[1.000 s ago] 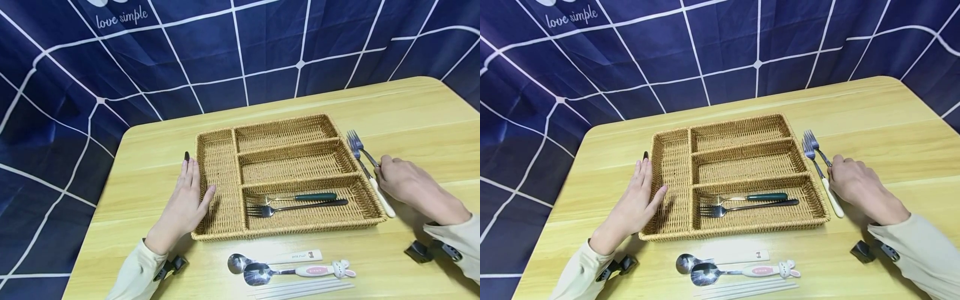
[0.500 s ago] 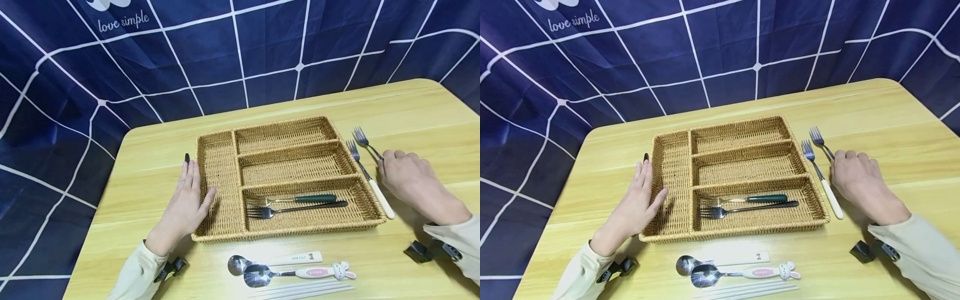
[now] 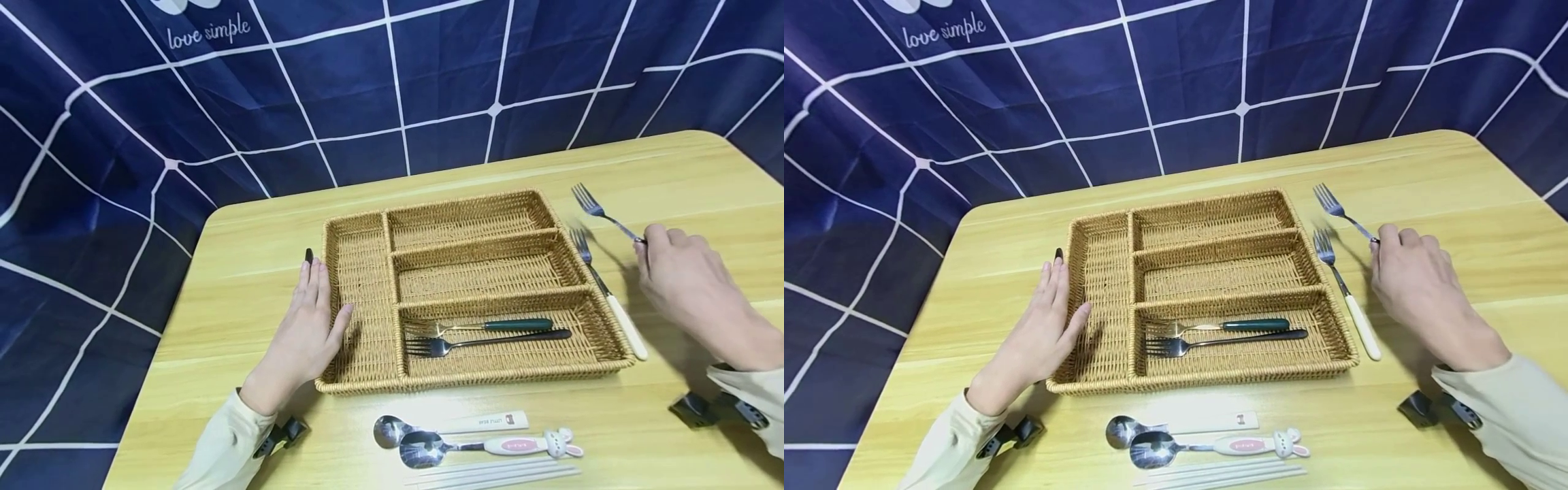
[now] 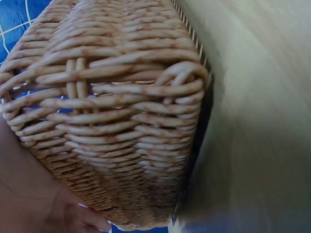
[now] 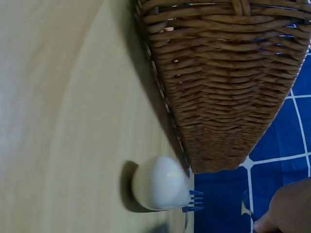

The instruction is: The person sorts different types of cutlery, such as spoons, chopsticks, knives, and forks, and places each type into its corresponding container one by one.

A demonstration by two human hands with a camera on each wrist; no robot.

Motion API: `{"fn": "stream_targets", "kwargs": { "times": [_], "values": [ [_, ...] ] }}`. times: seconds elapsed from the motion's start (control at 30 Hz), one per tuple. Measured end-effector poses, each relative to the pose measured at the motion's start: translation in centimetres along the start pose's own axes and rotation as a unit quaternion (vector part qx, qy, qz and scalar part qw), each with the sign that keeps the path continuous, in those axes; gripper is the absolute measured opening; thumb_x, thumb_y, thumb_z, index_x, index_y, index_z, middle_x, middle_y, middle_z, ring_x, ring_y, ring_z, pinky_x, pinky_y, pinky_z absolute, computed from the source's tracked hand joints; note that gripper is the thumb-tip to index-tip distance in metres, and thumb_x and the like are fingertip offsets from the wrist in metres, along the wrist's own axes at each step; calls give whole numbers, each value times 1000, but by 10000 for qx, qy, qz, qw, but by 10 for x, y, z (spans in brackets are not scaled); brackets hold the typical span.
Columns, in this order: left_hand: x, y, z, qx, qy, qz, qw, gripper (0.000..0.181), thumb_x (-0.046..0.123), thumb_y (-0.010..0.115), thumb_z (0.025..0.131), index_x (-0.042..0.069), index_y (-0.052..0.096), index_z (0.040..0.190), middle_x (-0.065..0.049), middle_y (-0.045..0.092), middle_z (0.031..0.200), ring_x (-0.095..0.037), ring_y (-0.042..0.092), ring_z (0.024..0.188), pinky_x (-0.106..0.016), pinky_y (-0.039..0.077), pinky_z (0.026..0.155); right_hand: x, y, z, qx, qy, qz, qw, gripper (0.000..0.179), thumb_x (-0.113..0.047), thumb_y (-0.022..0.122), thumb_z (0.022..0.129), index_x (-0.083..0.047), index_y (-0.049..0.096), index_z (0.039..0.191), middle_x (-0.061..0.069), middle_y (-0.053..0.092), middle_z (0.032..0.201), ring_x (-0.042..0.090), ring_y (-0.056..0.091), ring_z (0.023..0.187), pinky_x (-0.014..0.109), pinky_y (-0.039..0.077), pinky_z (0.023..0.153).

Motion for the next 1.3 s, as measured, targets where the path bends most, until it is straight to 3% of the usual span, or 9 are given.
{"fn": "stream_targets", "kwargs": {
  "times": [0.13,0.3,0.47,0.63,0.8,0.9,1.1,1.3],
  "values": [
    [1,0,1,-53,84,9,10000,64,30,27,106,-10,0,149,-26,-8,156,-33,-14,145,-49,6,119,-4,-9,-1,375,-174,88,9991,18,-2,43,97,10,42,84,19,40,65,34,40,53,43,31,43],
    [2,1,1,-92,137,82,9998,63,29,26,106,-10,0,149,-25,-10,156,-31,-16,144,-49,6,119,-10,-14,-3,824,-360,196,9958,14,2,44,95,13,44,87,24,42,67,41,41,57,50,31,53],
    [3,1,2,-91,157,104,9998,63,29,26,106,-11,1,149,-26,-9,156,-32,-14,144,-49,6,119,-10,-15,-2,921,-354,424,9942,12,4,45,95,15,46,91,29,45,73,48,45,66,56,33,61],
    [3,2,3,-113,150,84,9998,64,28,27,106,-11,1,149,-26,-8,156,-33,-14,144,-49,5,119,-20,-21,2,1363,-933,708,9837,9,6,50,92,14,50,89,28,49,78,46,47,73,57,35,69],
    [2,0,2,-81,147,97,9998,63,28,27,106,-11,1,148,-28,-6,156,-34,-14,144,-49,5,119,-39,-29,0,1720,-1653,913,9668,29,-13,45,102,13,54,91,25,53,80,40,48,75,53,36,73],
    [2,0,3,-87,129,67,9999,63,28,26,106,-11,1,148,-28,-7,156,-33,-14,144,-49,5,118,-46,-31,-2,1762,-1833,1000,9619,42,-24,40,105,13,55,93,23,54,81,36,47,74,47,35,71],
    [2,0,3,-64,129,46,9999,63,29,25,106,-11,2,148,-26,-9,156,-33,-15,144,-49,4,119,-52,-34,-4,1764,-1892,1051,9602,49,-31,37,105,13,55,93,21,54,80,32,44,73,42,33,70],
    [0,0,0,-95,87,29,9999,64,30,25,106,-11,1,148,-26,-9,156,-33,-15,144,-49,4,119,-65,-38,-7,1965,-2535,1026,9416,66,-45,27,104,13,53,85,20,51,72,32,44,65,42,32,65]
  ]
}}
Point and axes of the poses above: each hand's wrist, its own z-axis towards the middle knuckle, its own y-axis out of the palm, x = y × z, the point moved 6 cm from there along z, towards the middle knuckle
